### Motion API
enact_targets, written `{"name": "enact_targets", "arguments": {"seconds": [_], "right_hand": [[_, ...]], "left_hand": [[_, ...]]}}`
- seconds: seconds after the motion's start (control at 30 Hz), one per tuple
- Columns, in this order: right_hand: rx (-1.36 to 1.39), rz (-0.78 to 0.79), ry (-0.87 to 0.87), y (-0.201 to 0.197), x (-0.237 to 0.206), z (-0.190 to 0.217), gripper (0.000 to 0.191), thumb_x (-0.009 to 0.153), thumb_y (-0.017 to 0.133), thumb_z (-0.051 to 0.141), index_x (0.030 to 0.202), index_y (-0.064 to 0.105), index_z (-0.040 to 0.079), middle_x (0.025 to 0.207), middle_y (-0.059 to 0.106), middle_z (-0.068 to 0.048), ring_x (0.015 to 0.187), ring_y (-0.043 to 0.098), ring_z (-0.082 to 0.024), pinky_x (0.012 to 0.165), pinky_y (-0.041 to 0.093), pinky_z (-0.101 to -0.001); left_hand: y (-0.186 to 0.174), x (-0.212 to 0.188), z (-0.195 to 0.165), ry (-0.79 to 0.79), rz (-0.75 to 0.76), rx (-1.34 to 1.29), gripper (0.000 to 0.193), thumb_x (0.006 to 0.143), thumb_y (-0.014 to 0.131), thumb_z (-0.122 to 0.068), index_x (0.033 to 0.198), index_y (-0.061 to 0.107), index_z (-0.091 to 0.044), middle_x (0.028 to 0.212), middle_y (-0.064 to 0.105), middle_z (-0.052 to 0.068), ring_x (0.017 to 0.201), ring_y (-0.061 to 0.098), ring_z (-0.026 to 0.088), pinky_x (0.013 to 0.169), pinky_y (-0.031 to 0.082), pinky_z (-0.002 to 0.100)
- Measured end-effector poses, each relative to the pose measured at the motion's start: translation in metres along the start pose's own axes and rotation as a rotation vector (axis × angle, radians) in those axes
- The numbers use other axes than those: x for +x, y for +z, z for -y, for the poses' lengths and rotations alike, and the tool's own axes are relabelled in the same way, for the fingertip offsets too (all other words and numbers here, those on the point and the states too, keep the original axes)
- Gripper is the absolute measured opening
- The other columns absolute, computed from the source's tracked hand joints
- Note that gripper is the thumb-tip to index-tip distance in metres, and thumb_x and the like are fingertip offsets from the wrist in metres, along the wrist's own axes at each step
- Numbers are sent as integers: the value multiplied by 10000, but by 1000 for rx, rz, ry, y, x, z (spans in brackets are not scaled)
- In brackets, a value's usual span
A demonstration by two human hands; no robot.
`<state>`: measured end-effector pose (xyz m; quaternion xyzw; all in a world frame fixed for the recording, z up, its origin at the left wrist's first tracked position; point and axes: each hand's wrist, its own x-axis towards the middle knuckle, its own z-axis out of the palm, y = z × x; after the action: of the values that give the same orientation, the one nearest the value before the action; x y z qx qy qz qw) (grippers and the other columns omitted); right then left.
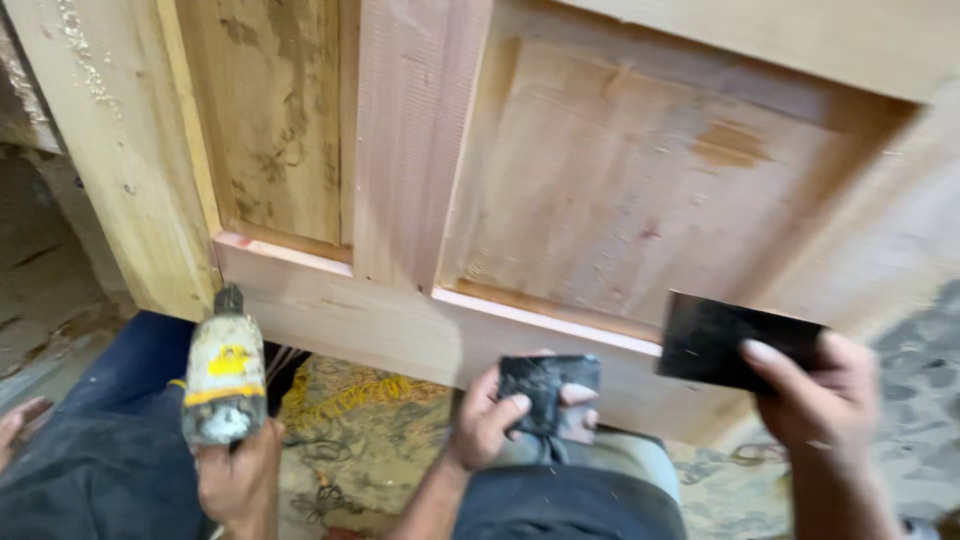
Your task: The person positions a wooden panel door on a workbench, then scoops wood filler from a can with a spreader and presses filler into holes and seams on the door frame, scraping excess off with the spreader across several spots.
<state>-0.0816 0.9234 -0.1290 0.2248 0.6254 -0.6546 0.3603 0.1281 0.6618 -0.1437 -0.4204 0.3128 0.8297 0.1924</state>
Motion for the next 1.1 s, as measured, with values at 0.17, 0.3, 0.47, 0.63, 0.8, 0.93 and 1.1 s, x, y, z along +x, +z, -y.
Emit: {"name": "enact_targets", "arguments": {"seconds": [0.17, 0.3, 0.47, 0.63, 0.8, 0.93, 1.1], "right_hand": [[-94, -135, 205, -1, 11, -13, 283, 926, 614, 34, 1169, 653, -107, 1122, 701, -233, 1063, 702, -358, 991, 561, -467], [-115, -114, 226, 0, 24, -26, 281, 922, 620, 50, 1160, 670, -91, 1132, 705, -227, 1077, 703, -355, 995, 564, -466], [-156, -100, 249, -3, 27, -35, 278, 918, 626, 70, 1148, 691, -71, 1145, 710, -218, 1094, 706, -351, 1000, 567, -466], [-213, -78, 261, -9, 29, -38, 277, 913, 633, 90, 1137, 713, -52, 1159, 714, -210, 1111, 708, -347, 1006, 570, -465], [-273, -29, 256, -15, 26, -35, 276, 909, 640, 110, 1126, 734, -32, 1172, 719, -202, 1128, 710, -342, 1011, 574, -464], [-351, 89, 218, -13, 30, -29, 276, 905, 646, 127, 1116, 752, -16, 1182, 723, -195, 1142, 712, -339, 1015, 576, -464], [-628, 554, -18, 10, 58, -13, 277, 900, 652, 147, 1105, 773, 3, 1195, 727, -186, 1159, 714, -335, 1021, 579, -463]], "left_hand": [[-4, 2, 10, 23, 26, 55, 559, 899, 526, -103, 1444, 568, 13, 1113, 715, 55, 728, 543, 27, 637, 468, 193], [-2, 6, 5, 189, 54, 178, 531, 921, 542, -133, 1419, 599, 44, 1207, 718, 102, 1031, 672, 143, 955, 547, 311], [-10, 8, 2, 167, 134, 49, 545, 927, 544, -183, 1422, 574, 43, 1207, 712, 132, 1146, 682, 177, 1115, 537, 360], [-14, 6, 11, 106, 115, 79, 558, 932, 559, -203, 1419, 626, 60, 1069, 720, 170, 972, 676, 159, 966, 561, 346], [-11, 7, 10, 106, 58, -80, 521, 930, 586, -217, 1374, 606, 55, 1125, 738, 178, 1043, 726, 198, 1043, 584, 391], [-13, 9, 6, 215, 70, -86, 529, 936, 577, -223, 1389, 588, 50, 1189, 729, 180, 1131, 707, 203, 1101, 555, 388], [-25, 2, 21, 112, 96, -47, 541, 929, 584, -207, 1399, 599, 61, 1182, 728, 187, 1107, 709, 215, 1077, 554, 393]]}}
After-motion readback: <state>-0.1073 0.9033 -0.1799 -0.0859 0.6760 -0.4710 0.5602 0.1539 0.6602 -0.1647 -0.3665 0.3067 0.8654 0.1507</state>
